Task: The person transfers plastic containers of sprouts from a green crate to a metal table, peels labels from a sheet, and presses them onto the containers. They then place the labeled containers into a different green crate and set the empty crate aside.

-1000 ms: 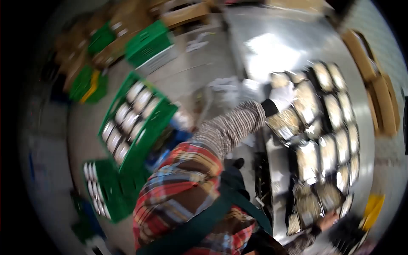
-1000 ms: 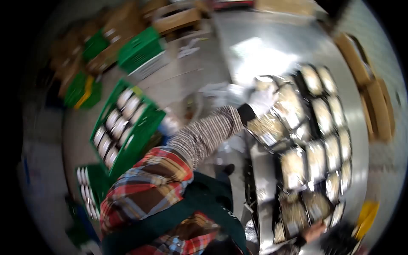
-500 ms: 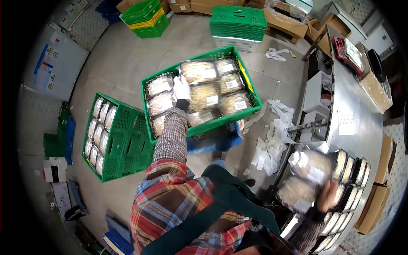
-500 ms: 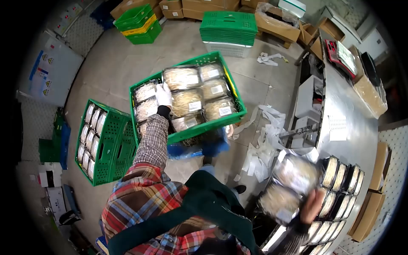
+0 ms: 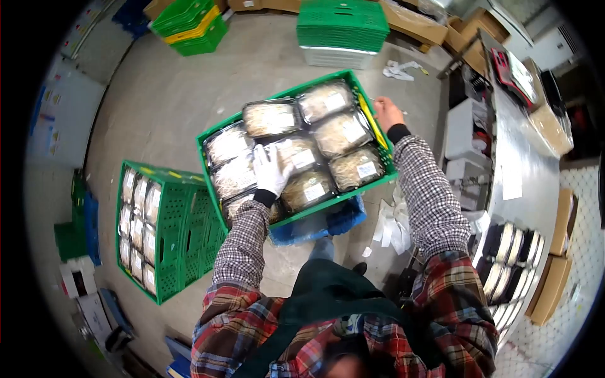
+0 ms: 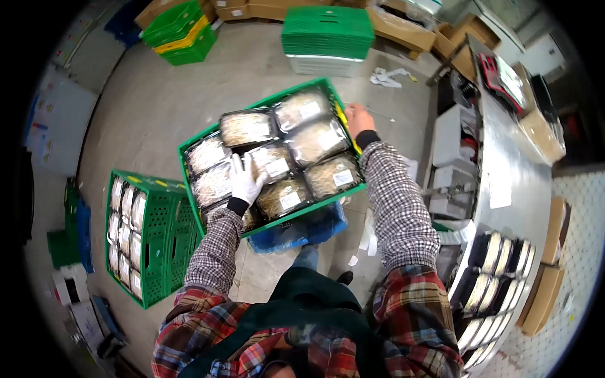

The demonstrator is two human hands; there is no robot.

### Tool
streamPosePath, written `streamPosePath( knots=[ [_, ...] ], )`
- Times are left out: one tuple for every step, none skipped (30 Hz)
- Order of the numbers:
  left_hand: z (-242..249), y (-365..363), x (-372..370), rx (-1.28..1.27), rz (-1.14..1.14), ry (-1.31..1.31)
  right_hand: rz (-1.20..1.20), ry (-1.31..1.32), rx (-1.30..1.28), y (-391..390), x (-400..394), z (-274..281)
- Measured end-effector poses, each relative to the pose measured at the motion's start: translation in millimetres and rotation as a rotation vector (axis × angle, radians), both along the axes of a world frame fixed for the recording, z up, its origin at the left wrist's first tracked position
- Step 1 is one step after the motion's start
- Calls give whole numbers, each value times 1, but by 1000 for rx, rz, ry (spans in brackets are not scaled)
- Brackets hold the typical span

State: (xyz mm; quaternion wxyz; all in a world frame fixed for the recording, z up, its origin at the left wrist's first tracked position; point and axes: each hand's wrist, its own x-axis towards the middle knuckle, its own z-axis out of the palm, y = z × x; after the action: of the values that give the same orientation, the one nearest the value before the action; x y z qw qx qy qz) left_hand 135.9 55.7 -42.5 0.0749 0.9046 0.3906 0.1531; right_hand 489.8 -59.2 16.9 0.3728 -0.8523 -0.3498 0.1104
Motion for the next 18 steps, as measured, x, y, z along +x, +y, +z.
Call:
streamPosePath(
  knots=[
    [-3,9,-8,57,-4,-2,31,-11,-2,-7,-16,4],
    [-15,32,-19,91,-34,-76,42,-29,-11,-21,-34,10],
    [18,44,-16,-5,116,32,33,-15,15,-46,-58,20],
    [27,57,-15,36,233,-116,170,-228,-74,-82,-77,30],
    [20,83,-14,347,259,-54,23,17,99,-122,-101,32],
    [42,101,-12,169,327,110,-18,-58,122,-169,-125,47],
    [5,139,-29,167,208,61,-118,39,86,-219,-144,55],
    [6,153,-26,-351,185,28,-265,-34,75,-279,-160,55],
    [-27,173,-28,-1,112,386,-543,104,95,-339,-176,55],
    [-30,181,-31,68,-16,524,-748,-124,-67,-402,-188,57],
    [-9,164,-28,72,52,397,-932,-276,-32,-474,-197,50],
    [13,147,-25,53,111,378,-1102,-553,-172,-536,-208,66],
    [16,132,-22,129,158,311,-1250,-399,-239,-614,-216,75],
    [21,119,-16,208,202,246,-1644,-529,-240,-677,-225,64],
    [31,95,-2,111,171,156,-1779,-923,-482,-745,-236,58],
    [41,73,7,13,147,70,-2119,-761,-553,-780,-242,70],
    [32,62,10,15,48,78,-2298,-541,-667,-811,-249,76],
    [24,34,14,-438,2,-243,-2329,-389,-677,-839,-252,71]
  ],
)
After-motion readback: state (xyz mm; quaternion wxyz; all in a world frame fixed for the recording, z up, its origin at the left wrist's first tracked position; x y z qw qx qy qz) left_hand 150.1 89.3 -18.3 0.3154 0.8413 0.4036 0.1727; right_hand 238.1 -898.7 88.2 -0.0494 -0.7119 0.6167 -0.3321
